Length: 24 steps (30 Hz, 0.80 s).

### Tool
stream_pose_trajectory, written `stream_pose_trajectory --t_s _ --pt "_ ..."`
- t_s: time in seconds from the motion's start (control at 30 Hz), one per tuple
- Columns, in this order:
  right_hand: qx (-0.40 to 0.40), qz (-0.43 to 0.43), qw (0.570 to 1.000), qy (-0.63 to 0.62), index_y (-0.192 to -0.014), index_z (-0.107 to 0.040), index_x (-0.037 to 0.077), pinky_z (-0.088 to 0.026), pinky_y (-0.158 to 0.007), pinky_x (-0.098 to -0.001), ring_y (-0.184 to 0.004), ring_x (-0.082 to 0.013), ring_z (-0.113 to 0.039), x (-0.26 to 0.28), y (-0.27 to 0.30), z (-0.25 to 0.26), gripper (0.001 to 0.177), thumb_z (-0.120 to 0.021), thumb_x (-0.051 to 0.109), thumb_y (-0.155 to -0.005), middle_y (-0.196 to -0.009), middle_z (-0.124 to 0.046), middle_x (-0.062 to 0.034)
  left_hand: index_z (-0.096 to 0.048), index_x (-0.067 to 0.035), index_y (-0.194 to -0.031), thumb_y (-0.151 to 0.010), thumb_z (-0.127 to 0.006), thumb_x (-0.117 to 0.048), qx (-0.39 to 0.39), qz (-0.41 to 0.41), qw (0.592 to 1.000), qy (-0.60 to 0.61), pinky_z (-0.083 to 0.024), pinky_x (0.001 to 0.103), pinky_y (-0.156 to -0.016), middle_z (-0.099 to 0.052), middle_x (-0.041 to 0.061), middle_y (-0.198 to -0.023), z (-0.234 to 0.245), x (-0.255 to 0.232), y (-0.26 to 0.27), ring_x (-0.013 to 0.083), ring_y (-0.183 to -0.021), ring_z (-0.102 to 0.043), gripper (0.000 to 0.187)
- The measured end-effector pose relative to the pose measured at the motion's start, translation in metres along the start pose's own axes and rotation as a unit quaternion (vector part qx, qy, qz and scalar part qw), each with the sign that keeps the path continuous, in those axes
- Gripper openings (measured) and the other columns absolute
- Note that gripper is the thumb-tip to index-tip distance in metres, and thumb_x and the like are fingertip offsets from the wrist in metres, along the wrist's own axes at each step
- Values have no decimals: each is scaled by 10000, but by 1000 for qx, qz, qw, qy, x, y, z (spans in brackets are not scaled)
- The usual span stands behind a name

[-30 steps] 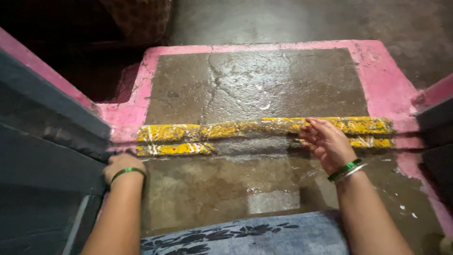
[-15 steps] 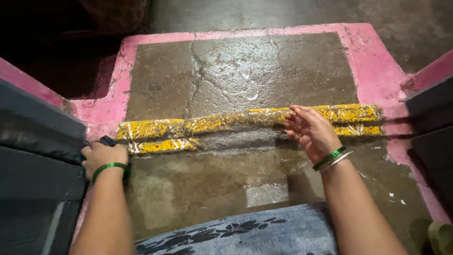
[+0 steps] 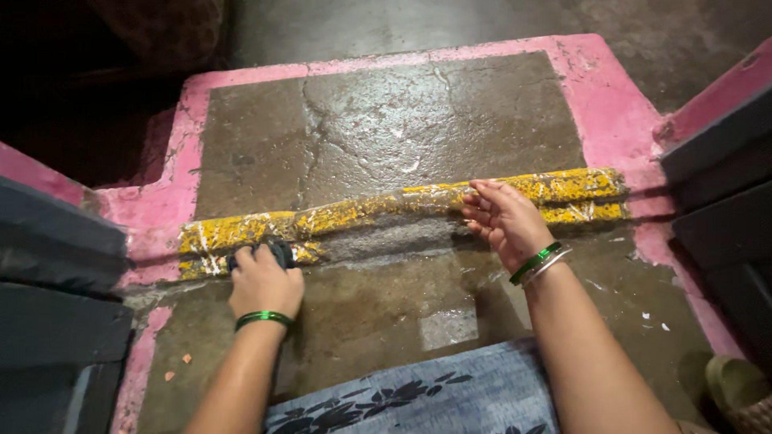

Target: The person cleans a door threshold by wiping it with a black cloth, rinsing the cloth in a red bucket of water, and then continuing to wipe the threshold area and edges.

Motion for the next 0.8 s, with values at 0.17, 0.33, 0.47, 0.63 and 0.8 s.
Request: stream_pose_trajectory --t_s 0.17,0.33,0.47,0.63,0.8 --pt "-20 -6 1000 13 -1135 -639 140 -535 -719 -325 -899 -175 -679 1 1 7 201 -641 275 -986 -998 -696 -38 -524 -25 -1383 -965 -569 -419 22 161 986 -18 -503 634 -910 -500 224 -1393 6 64 -25 466 -1191 -583 576" --pt "-12 -10 1000 15 -1151 -641 143 -541 -732 -315 -914 -166 -686 0 2 5 207 -629 270 -988 -1016 -705 -32 -499 91 -1397 -889 -639 -422 -40 162 982 -84 -502 591 -930 -483 277 -1422 18 137 -73 510 -1215 -552 736" --pt "2 -2 1000 -1 -1143 -645 127 -539 -725 -315 -895 -164 -689 3 2 -1 201 -623 266 -1001 -998 -710 -34 -520 47 -1414 -877 -640 -402 18 173 981 -87 -496 588 -964 -506 262 -1432 2 184 -88 488 -1255 -553 710" --pt "16 1 1000 -12 -1140 -641 136 -537 -731 -312 -890 -155 -685 5 2 -4 181 -619 259 -1008 -990 -702 -20 -669 -62 -1393 -856 -644 -429 227 48 960 -159 -526 503 -1073 -664 273 -1396 -31 220 -97 449 -1256 -661 651" --pt "10 2 1000 -22 -1135 -631 150 -539 -730 -316 -882 -150 -679 7 1 -2 181 -626 270 -1000 -995 -694 -13 -525 -273 -1542 -812 -643 -360 123 109 981 -107 -473 546 -1088 -459 237 -1559 20 270 -30 517 -1277 -572 744"
Point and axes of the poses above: each hand's wrist, its own y-axis away from the middle knuckle, its own z-axis out of the back of the hand, x = y × z, the point moved 10 cm from there along -y, towards the middle knuckle
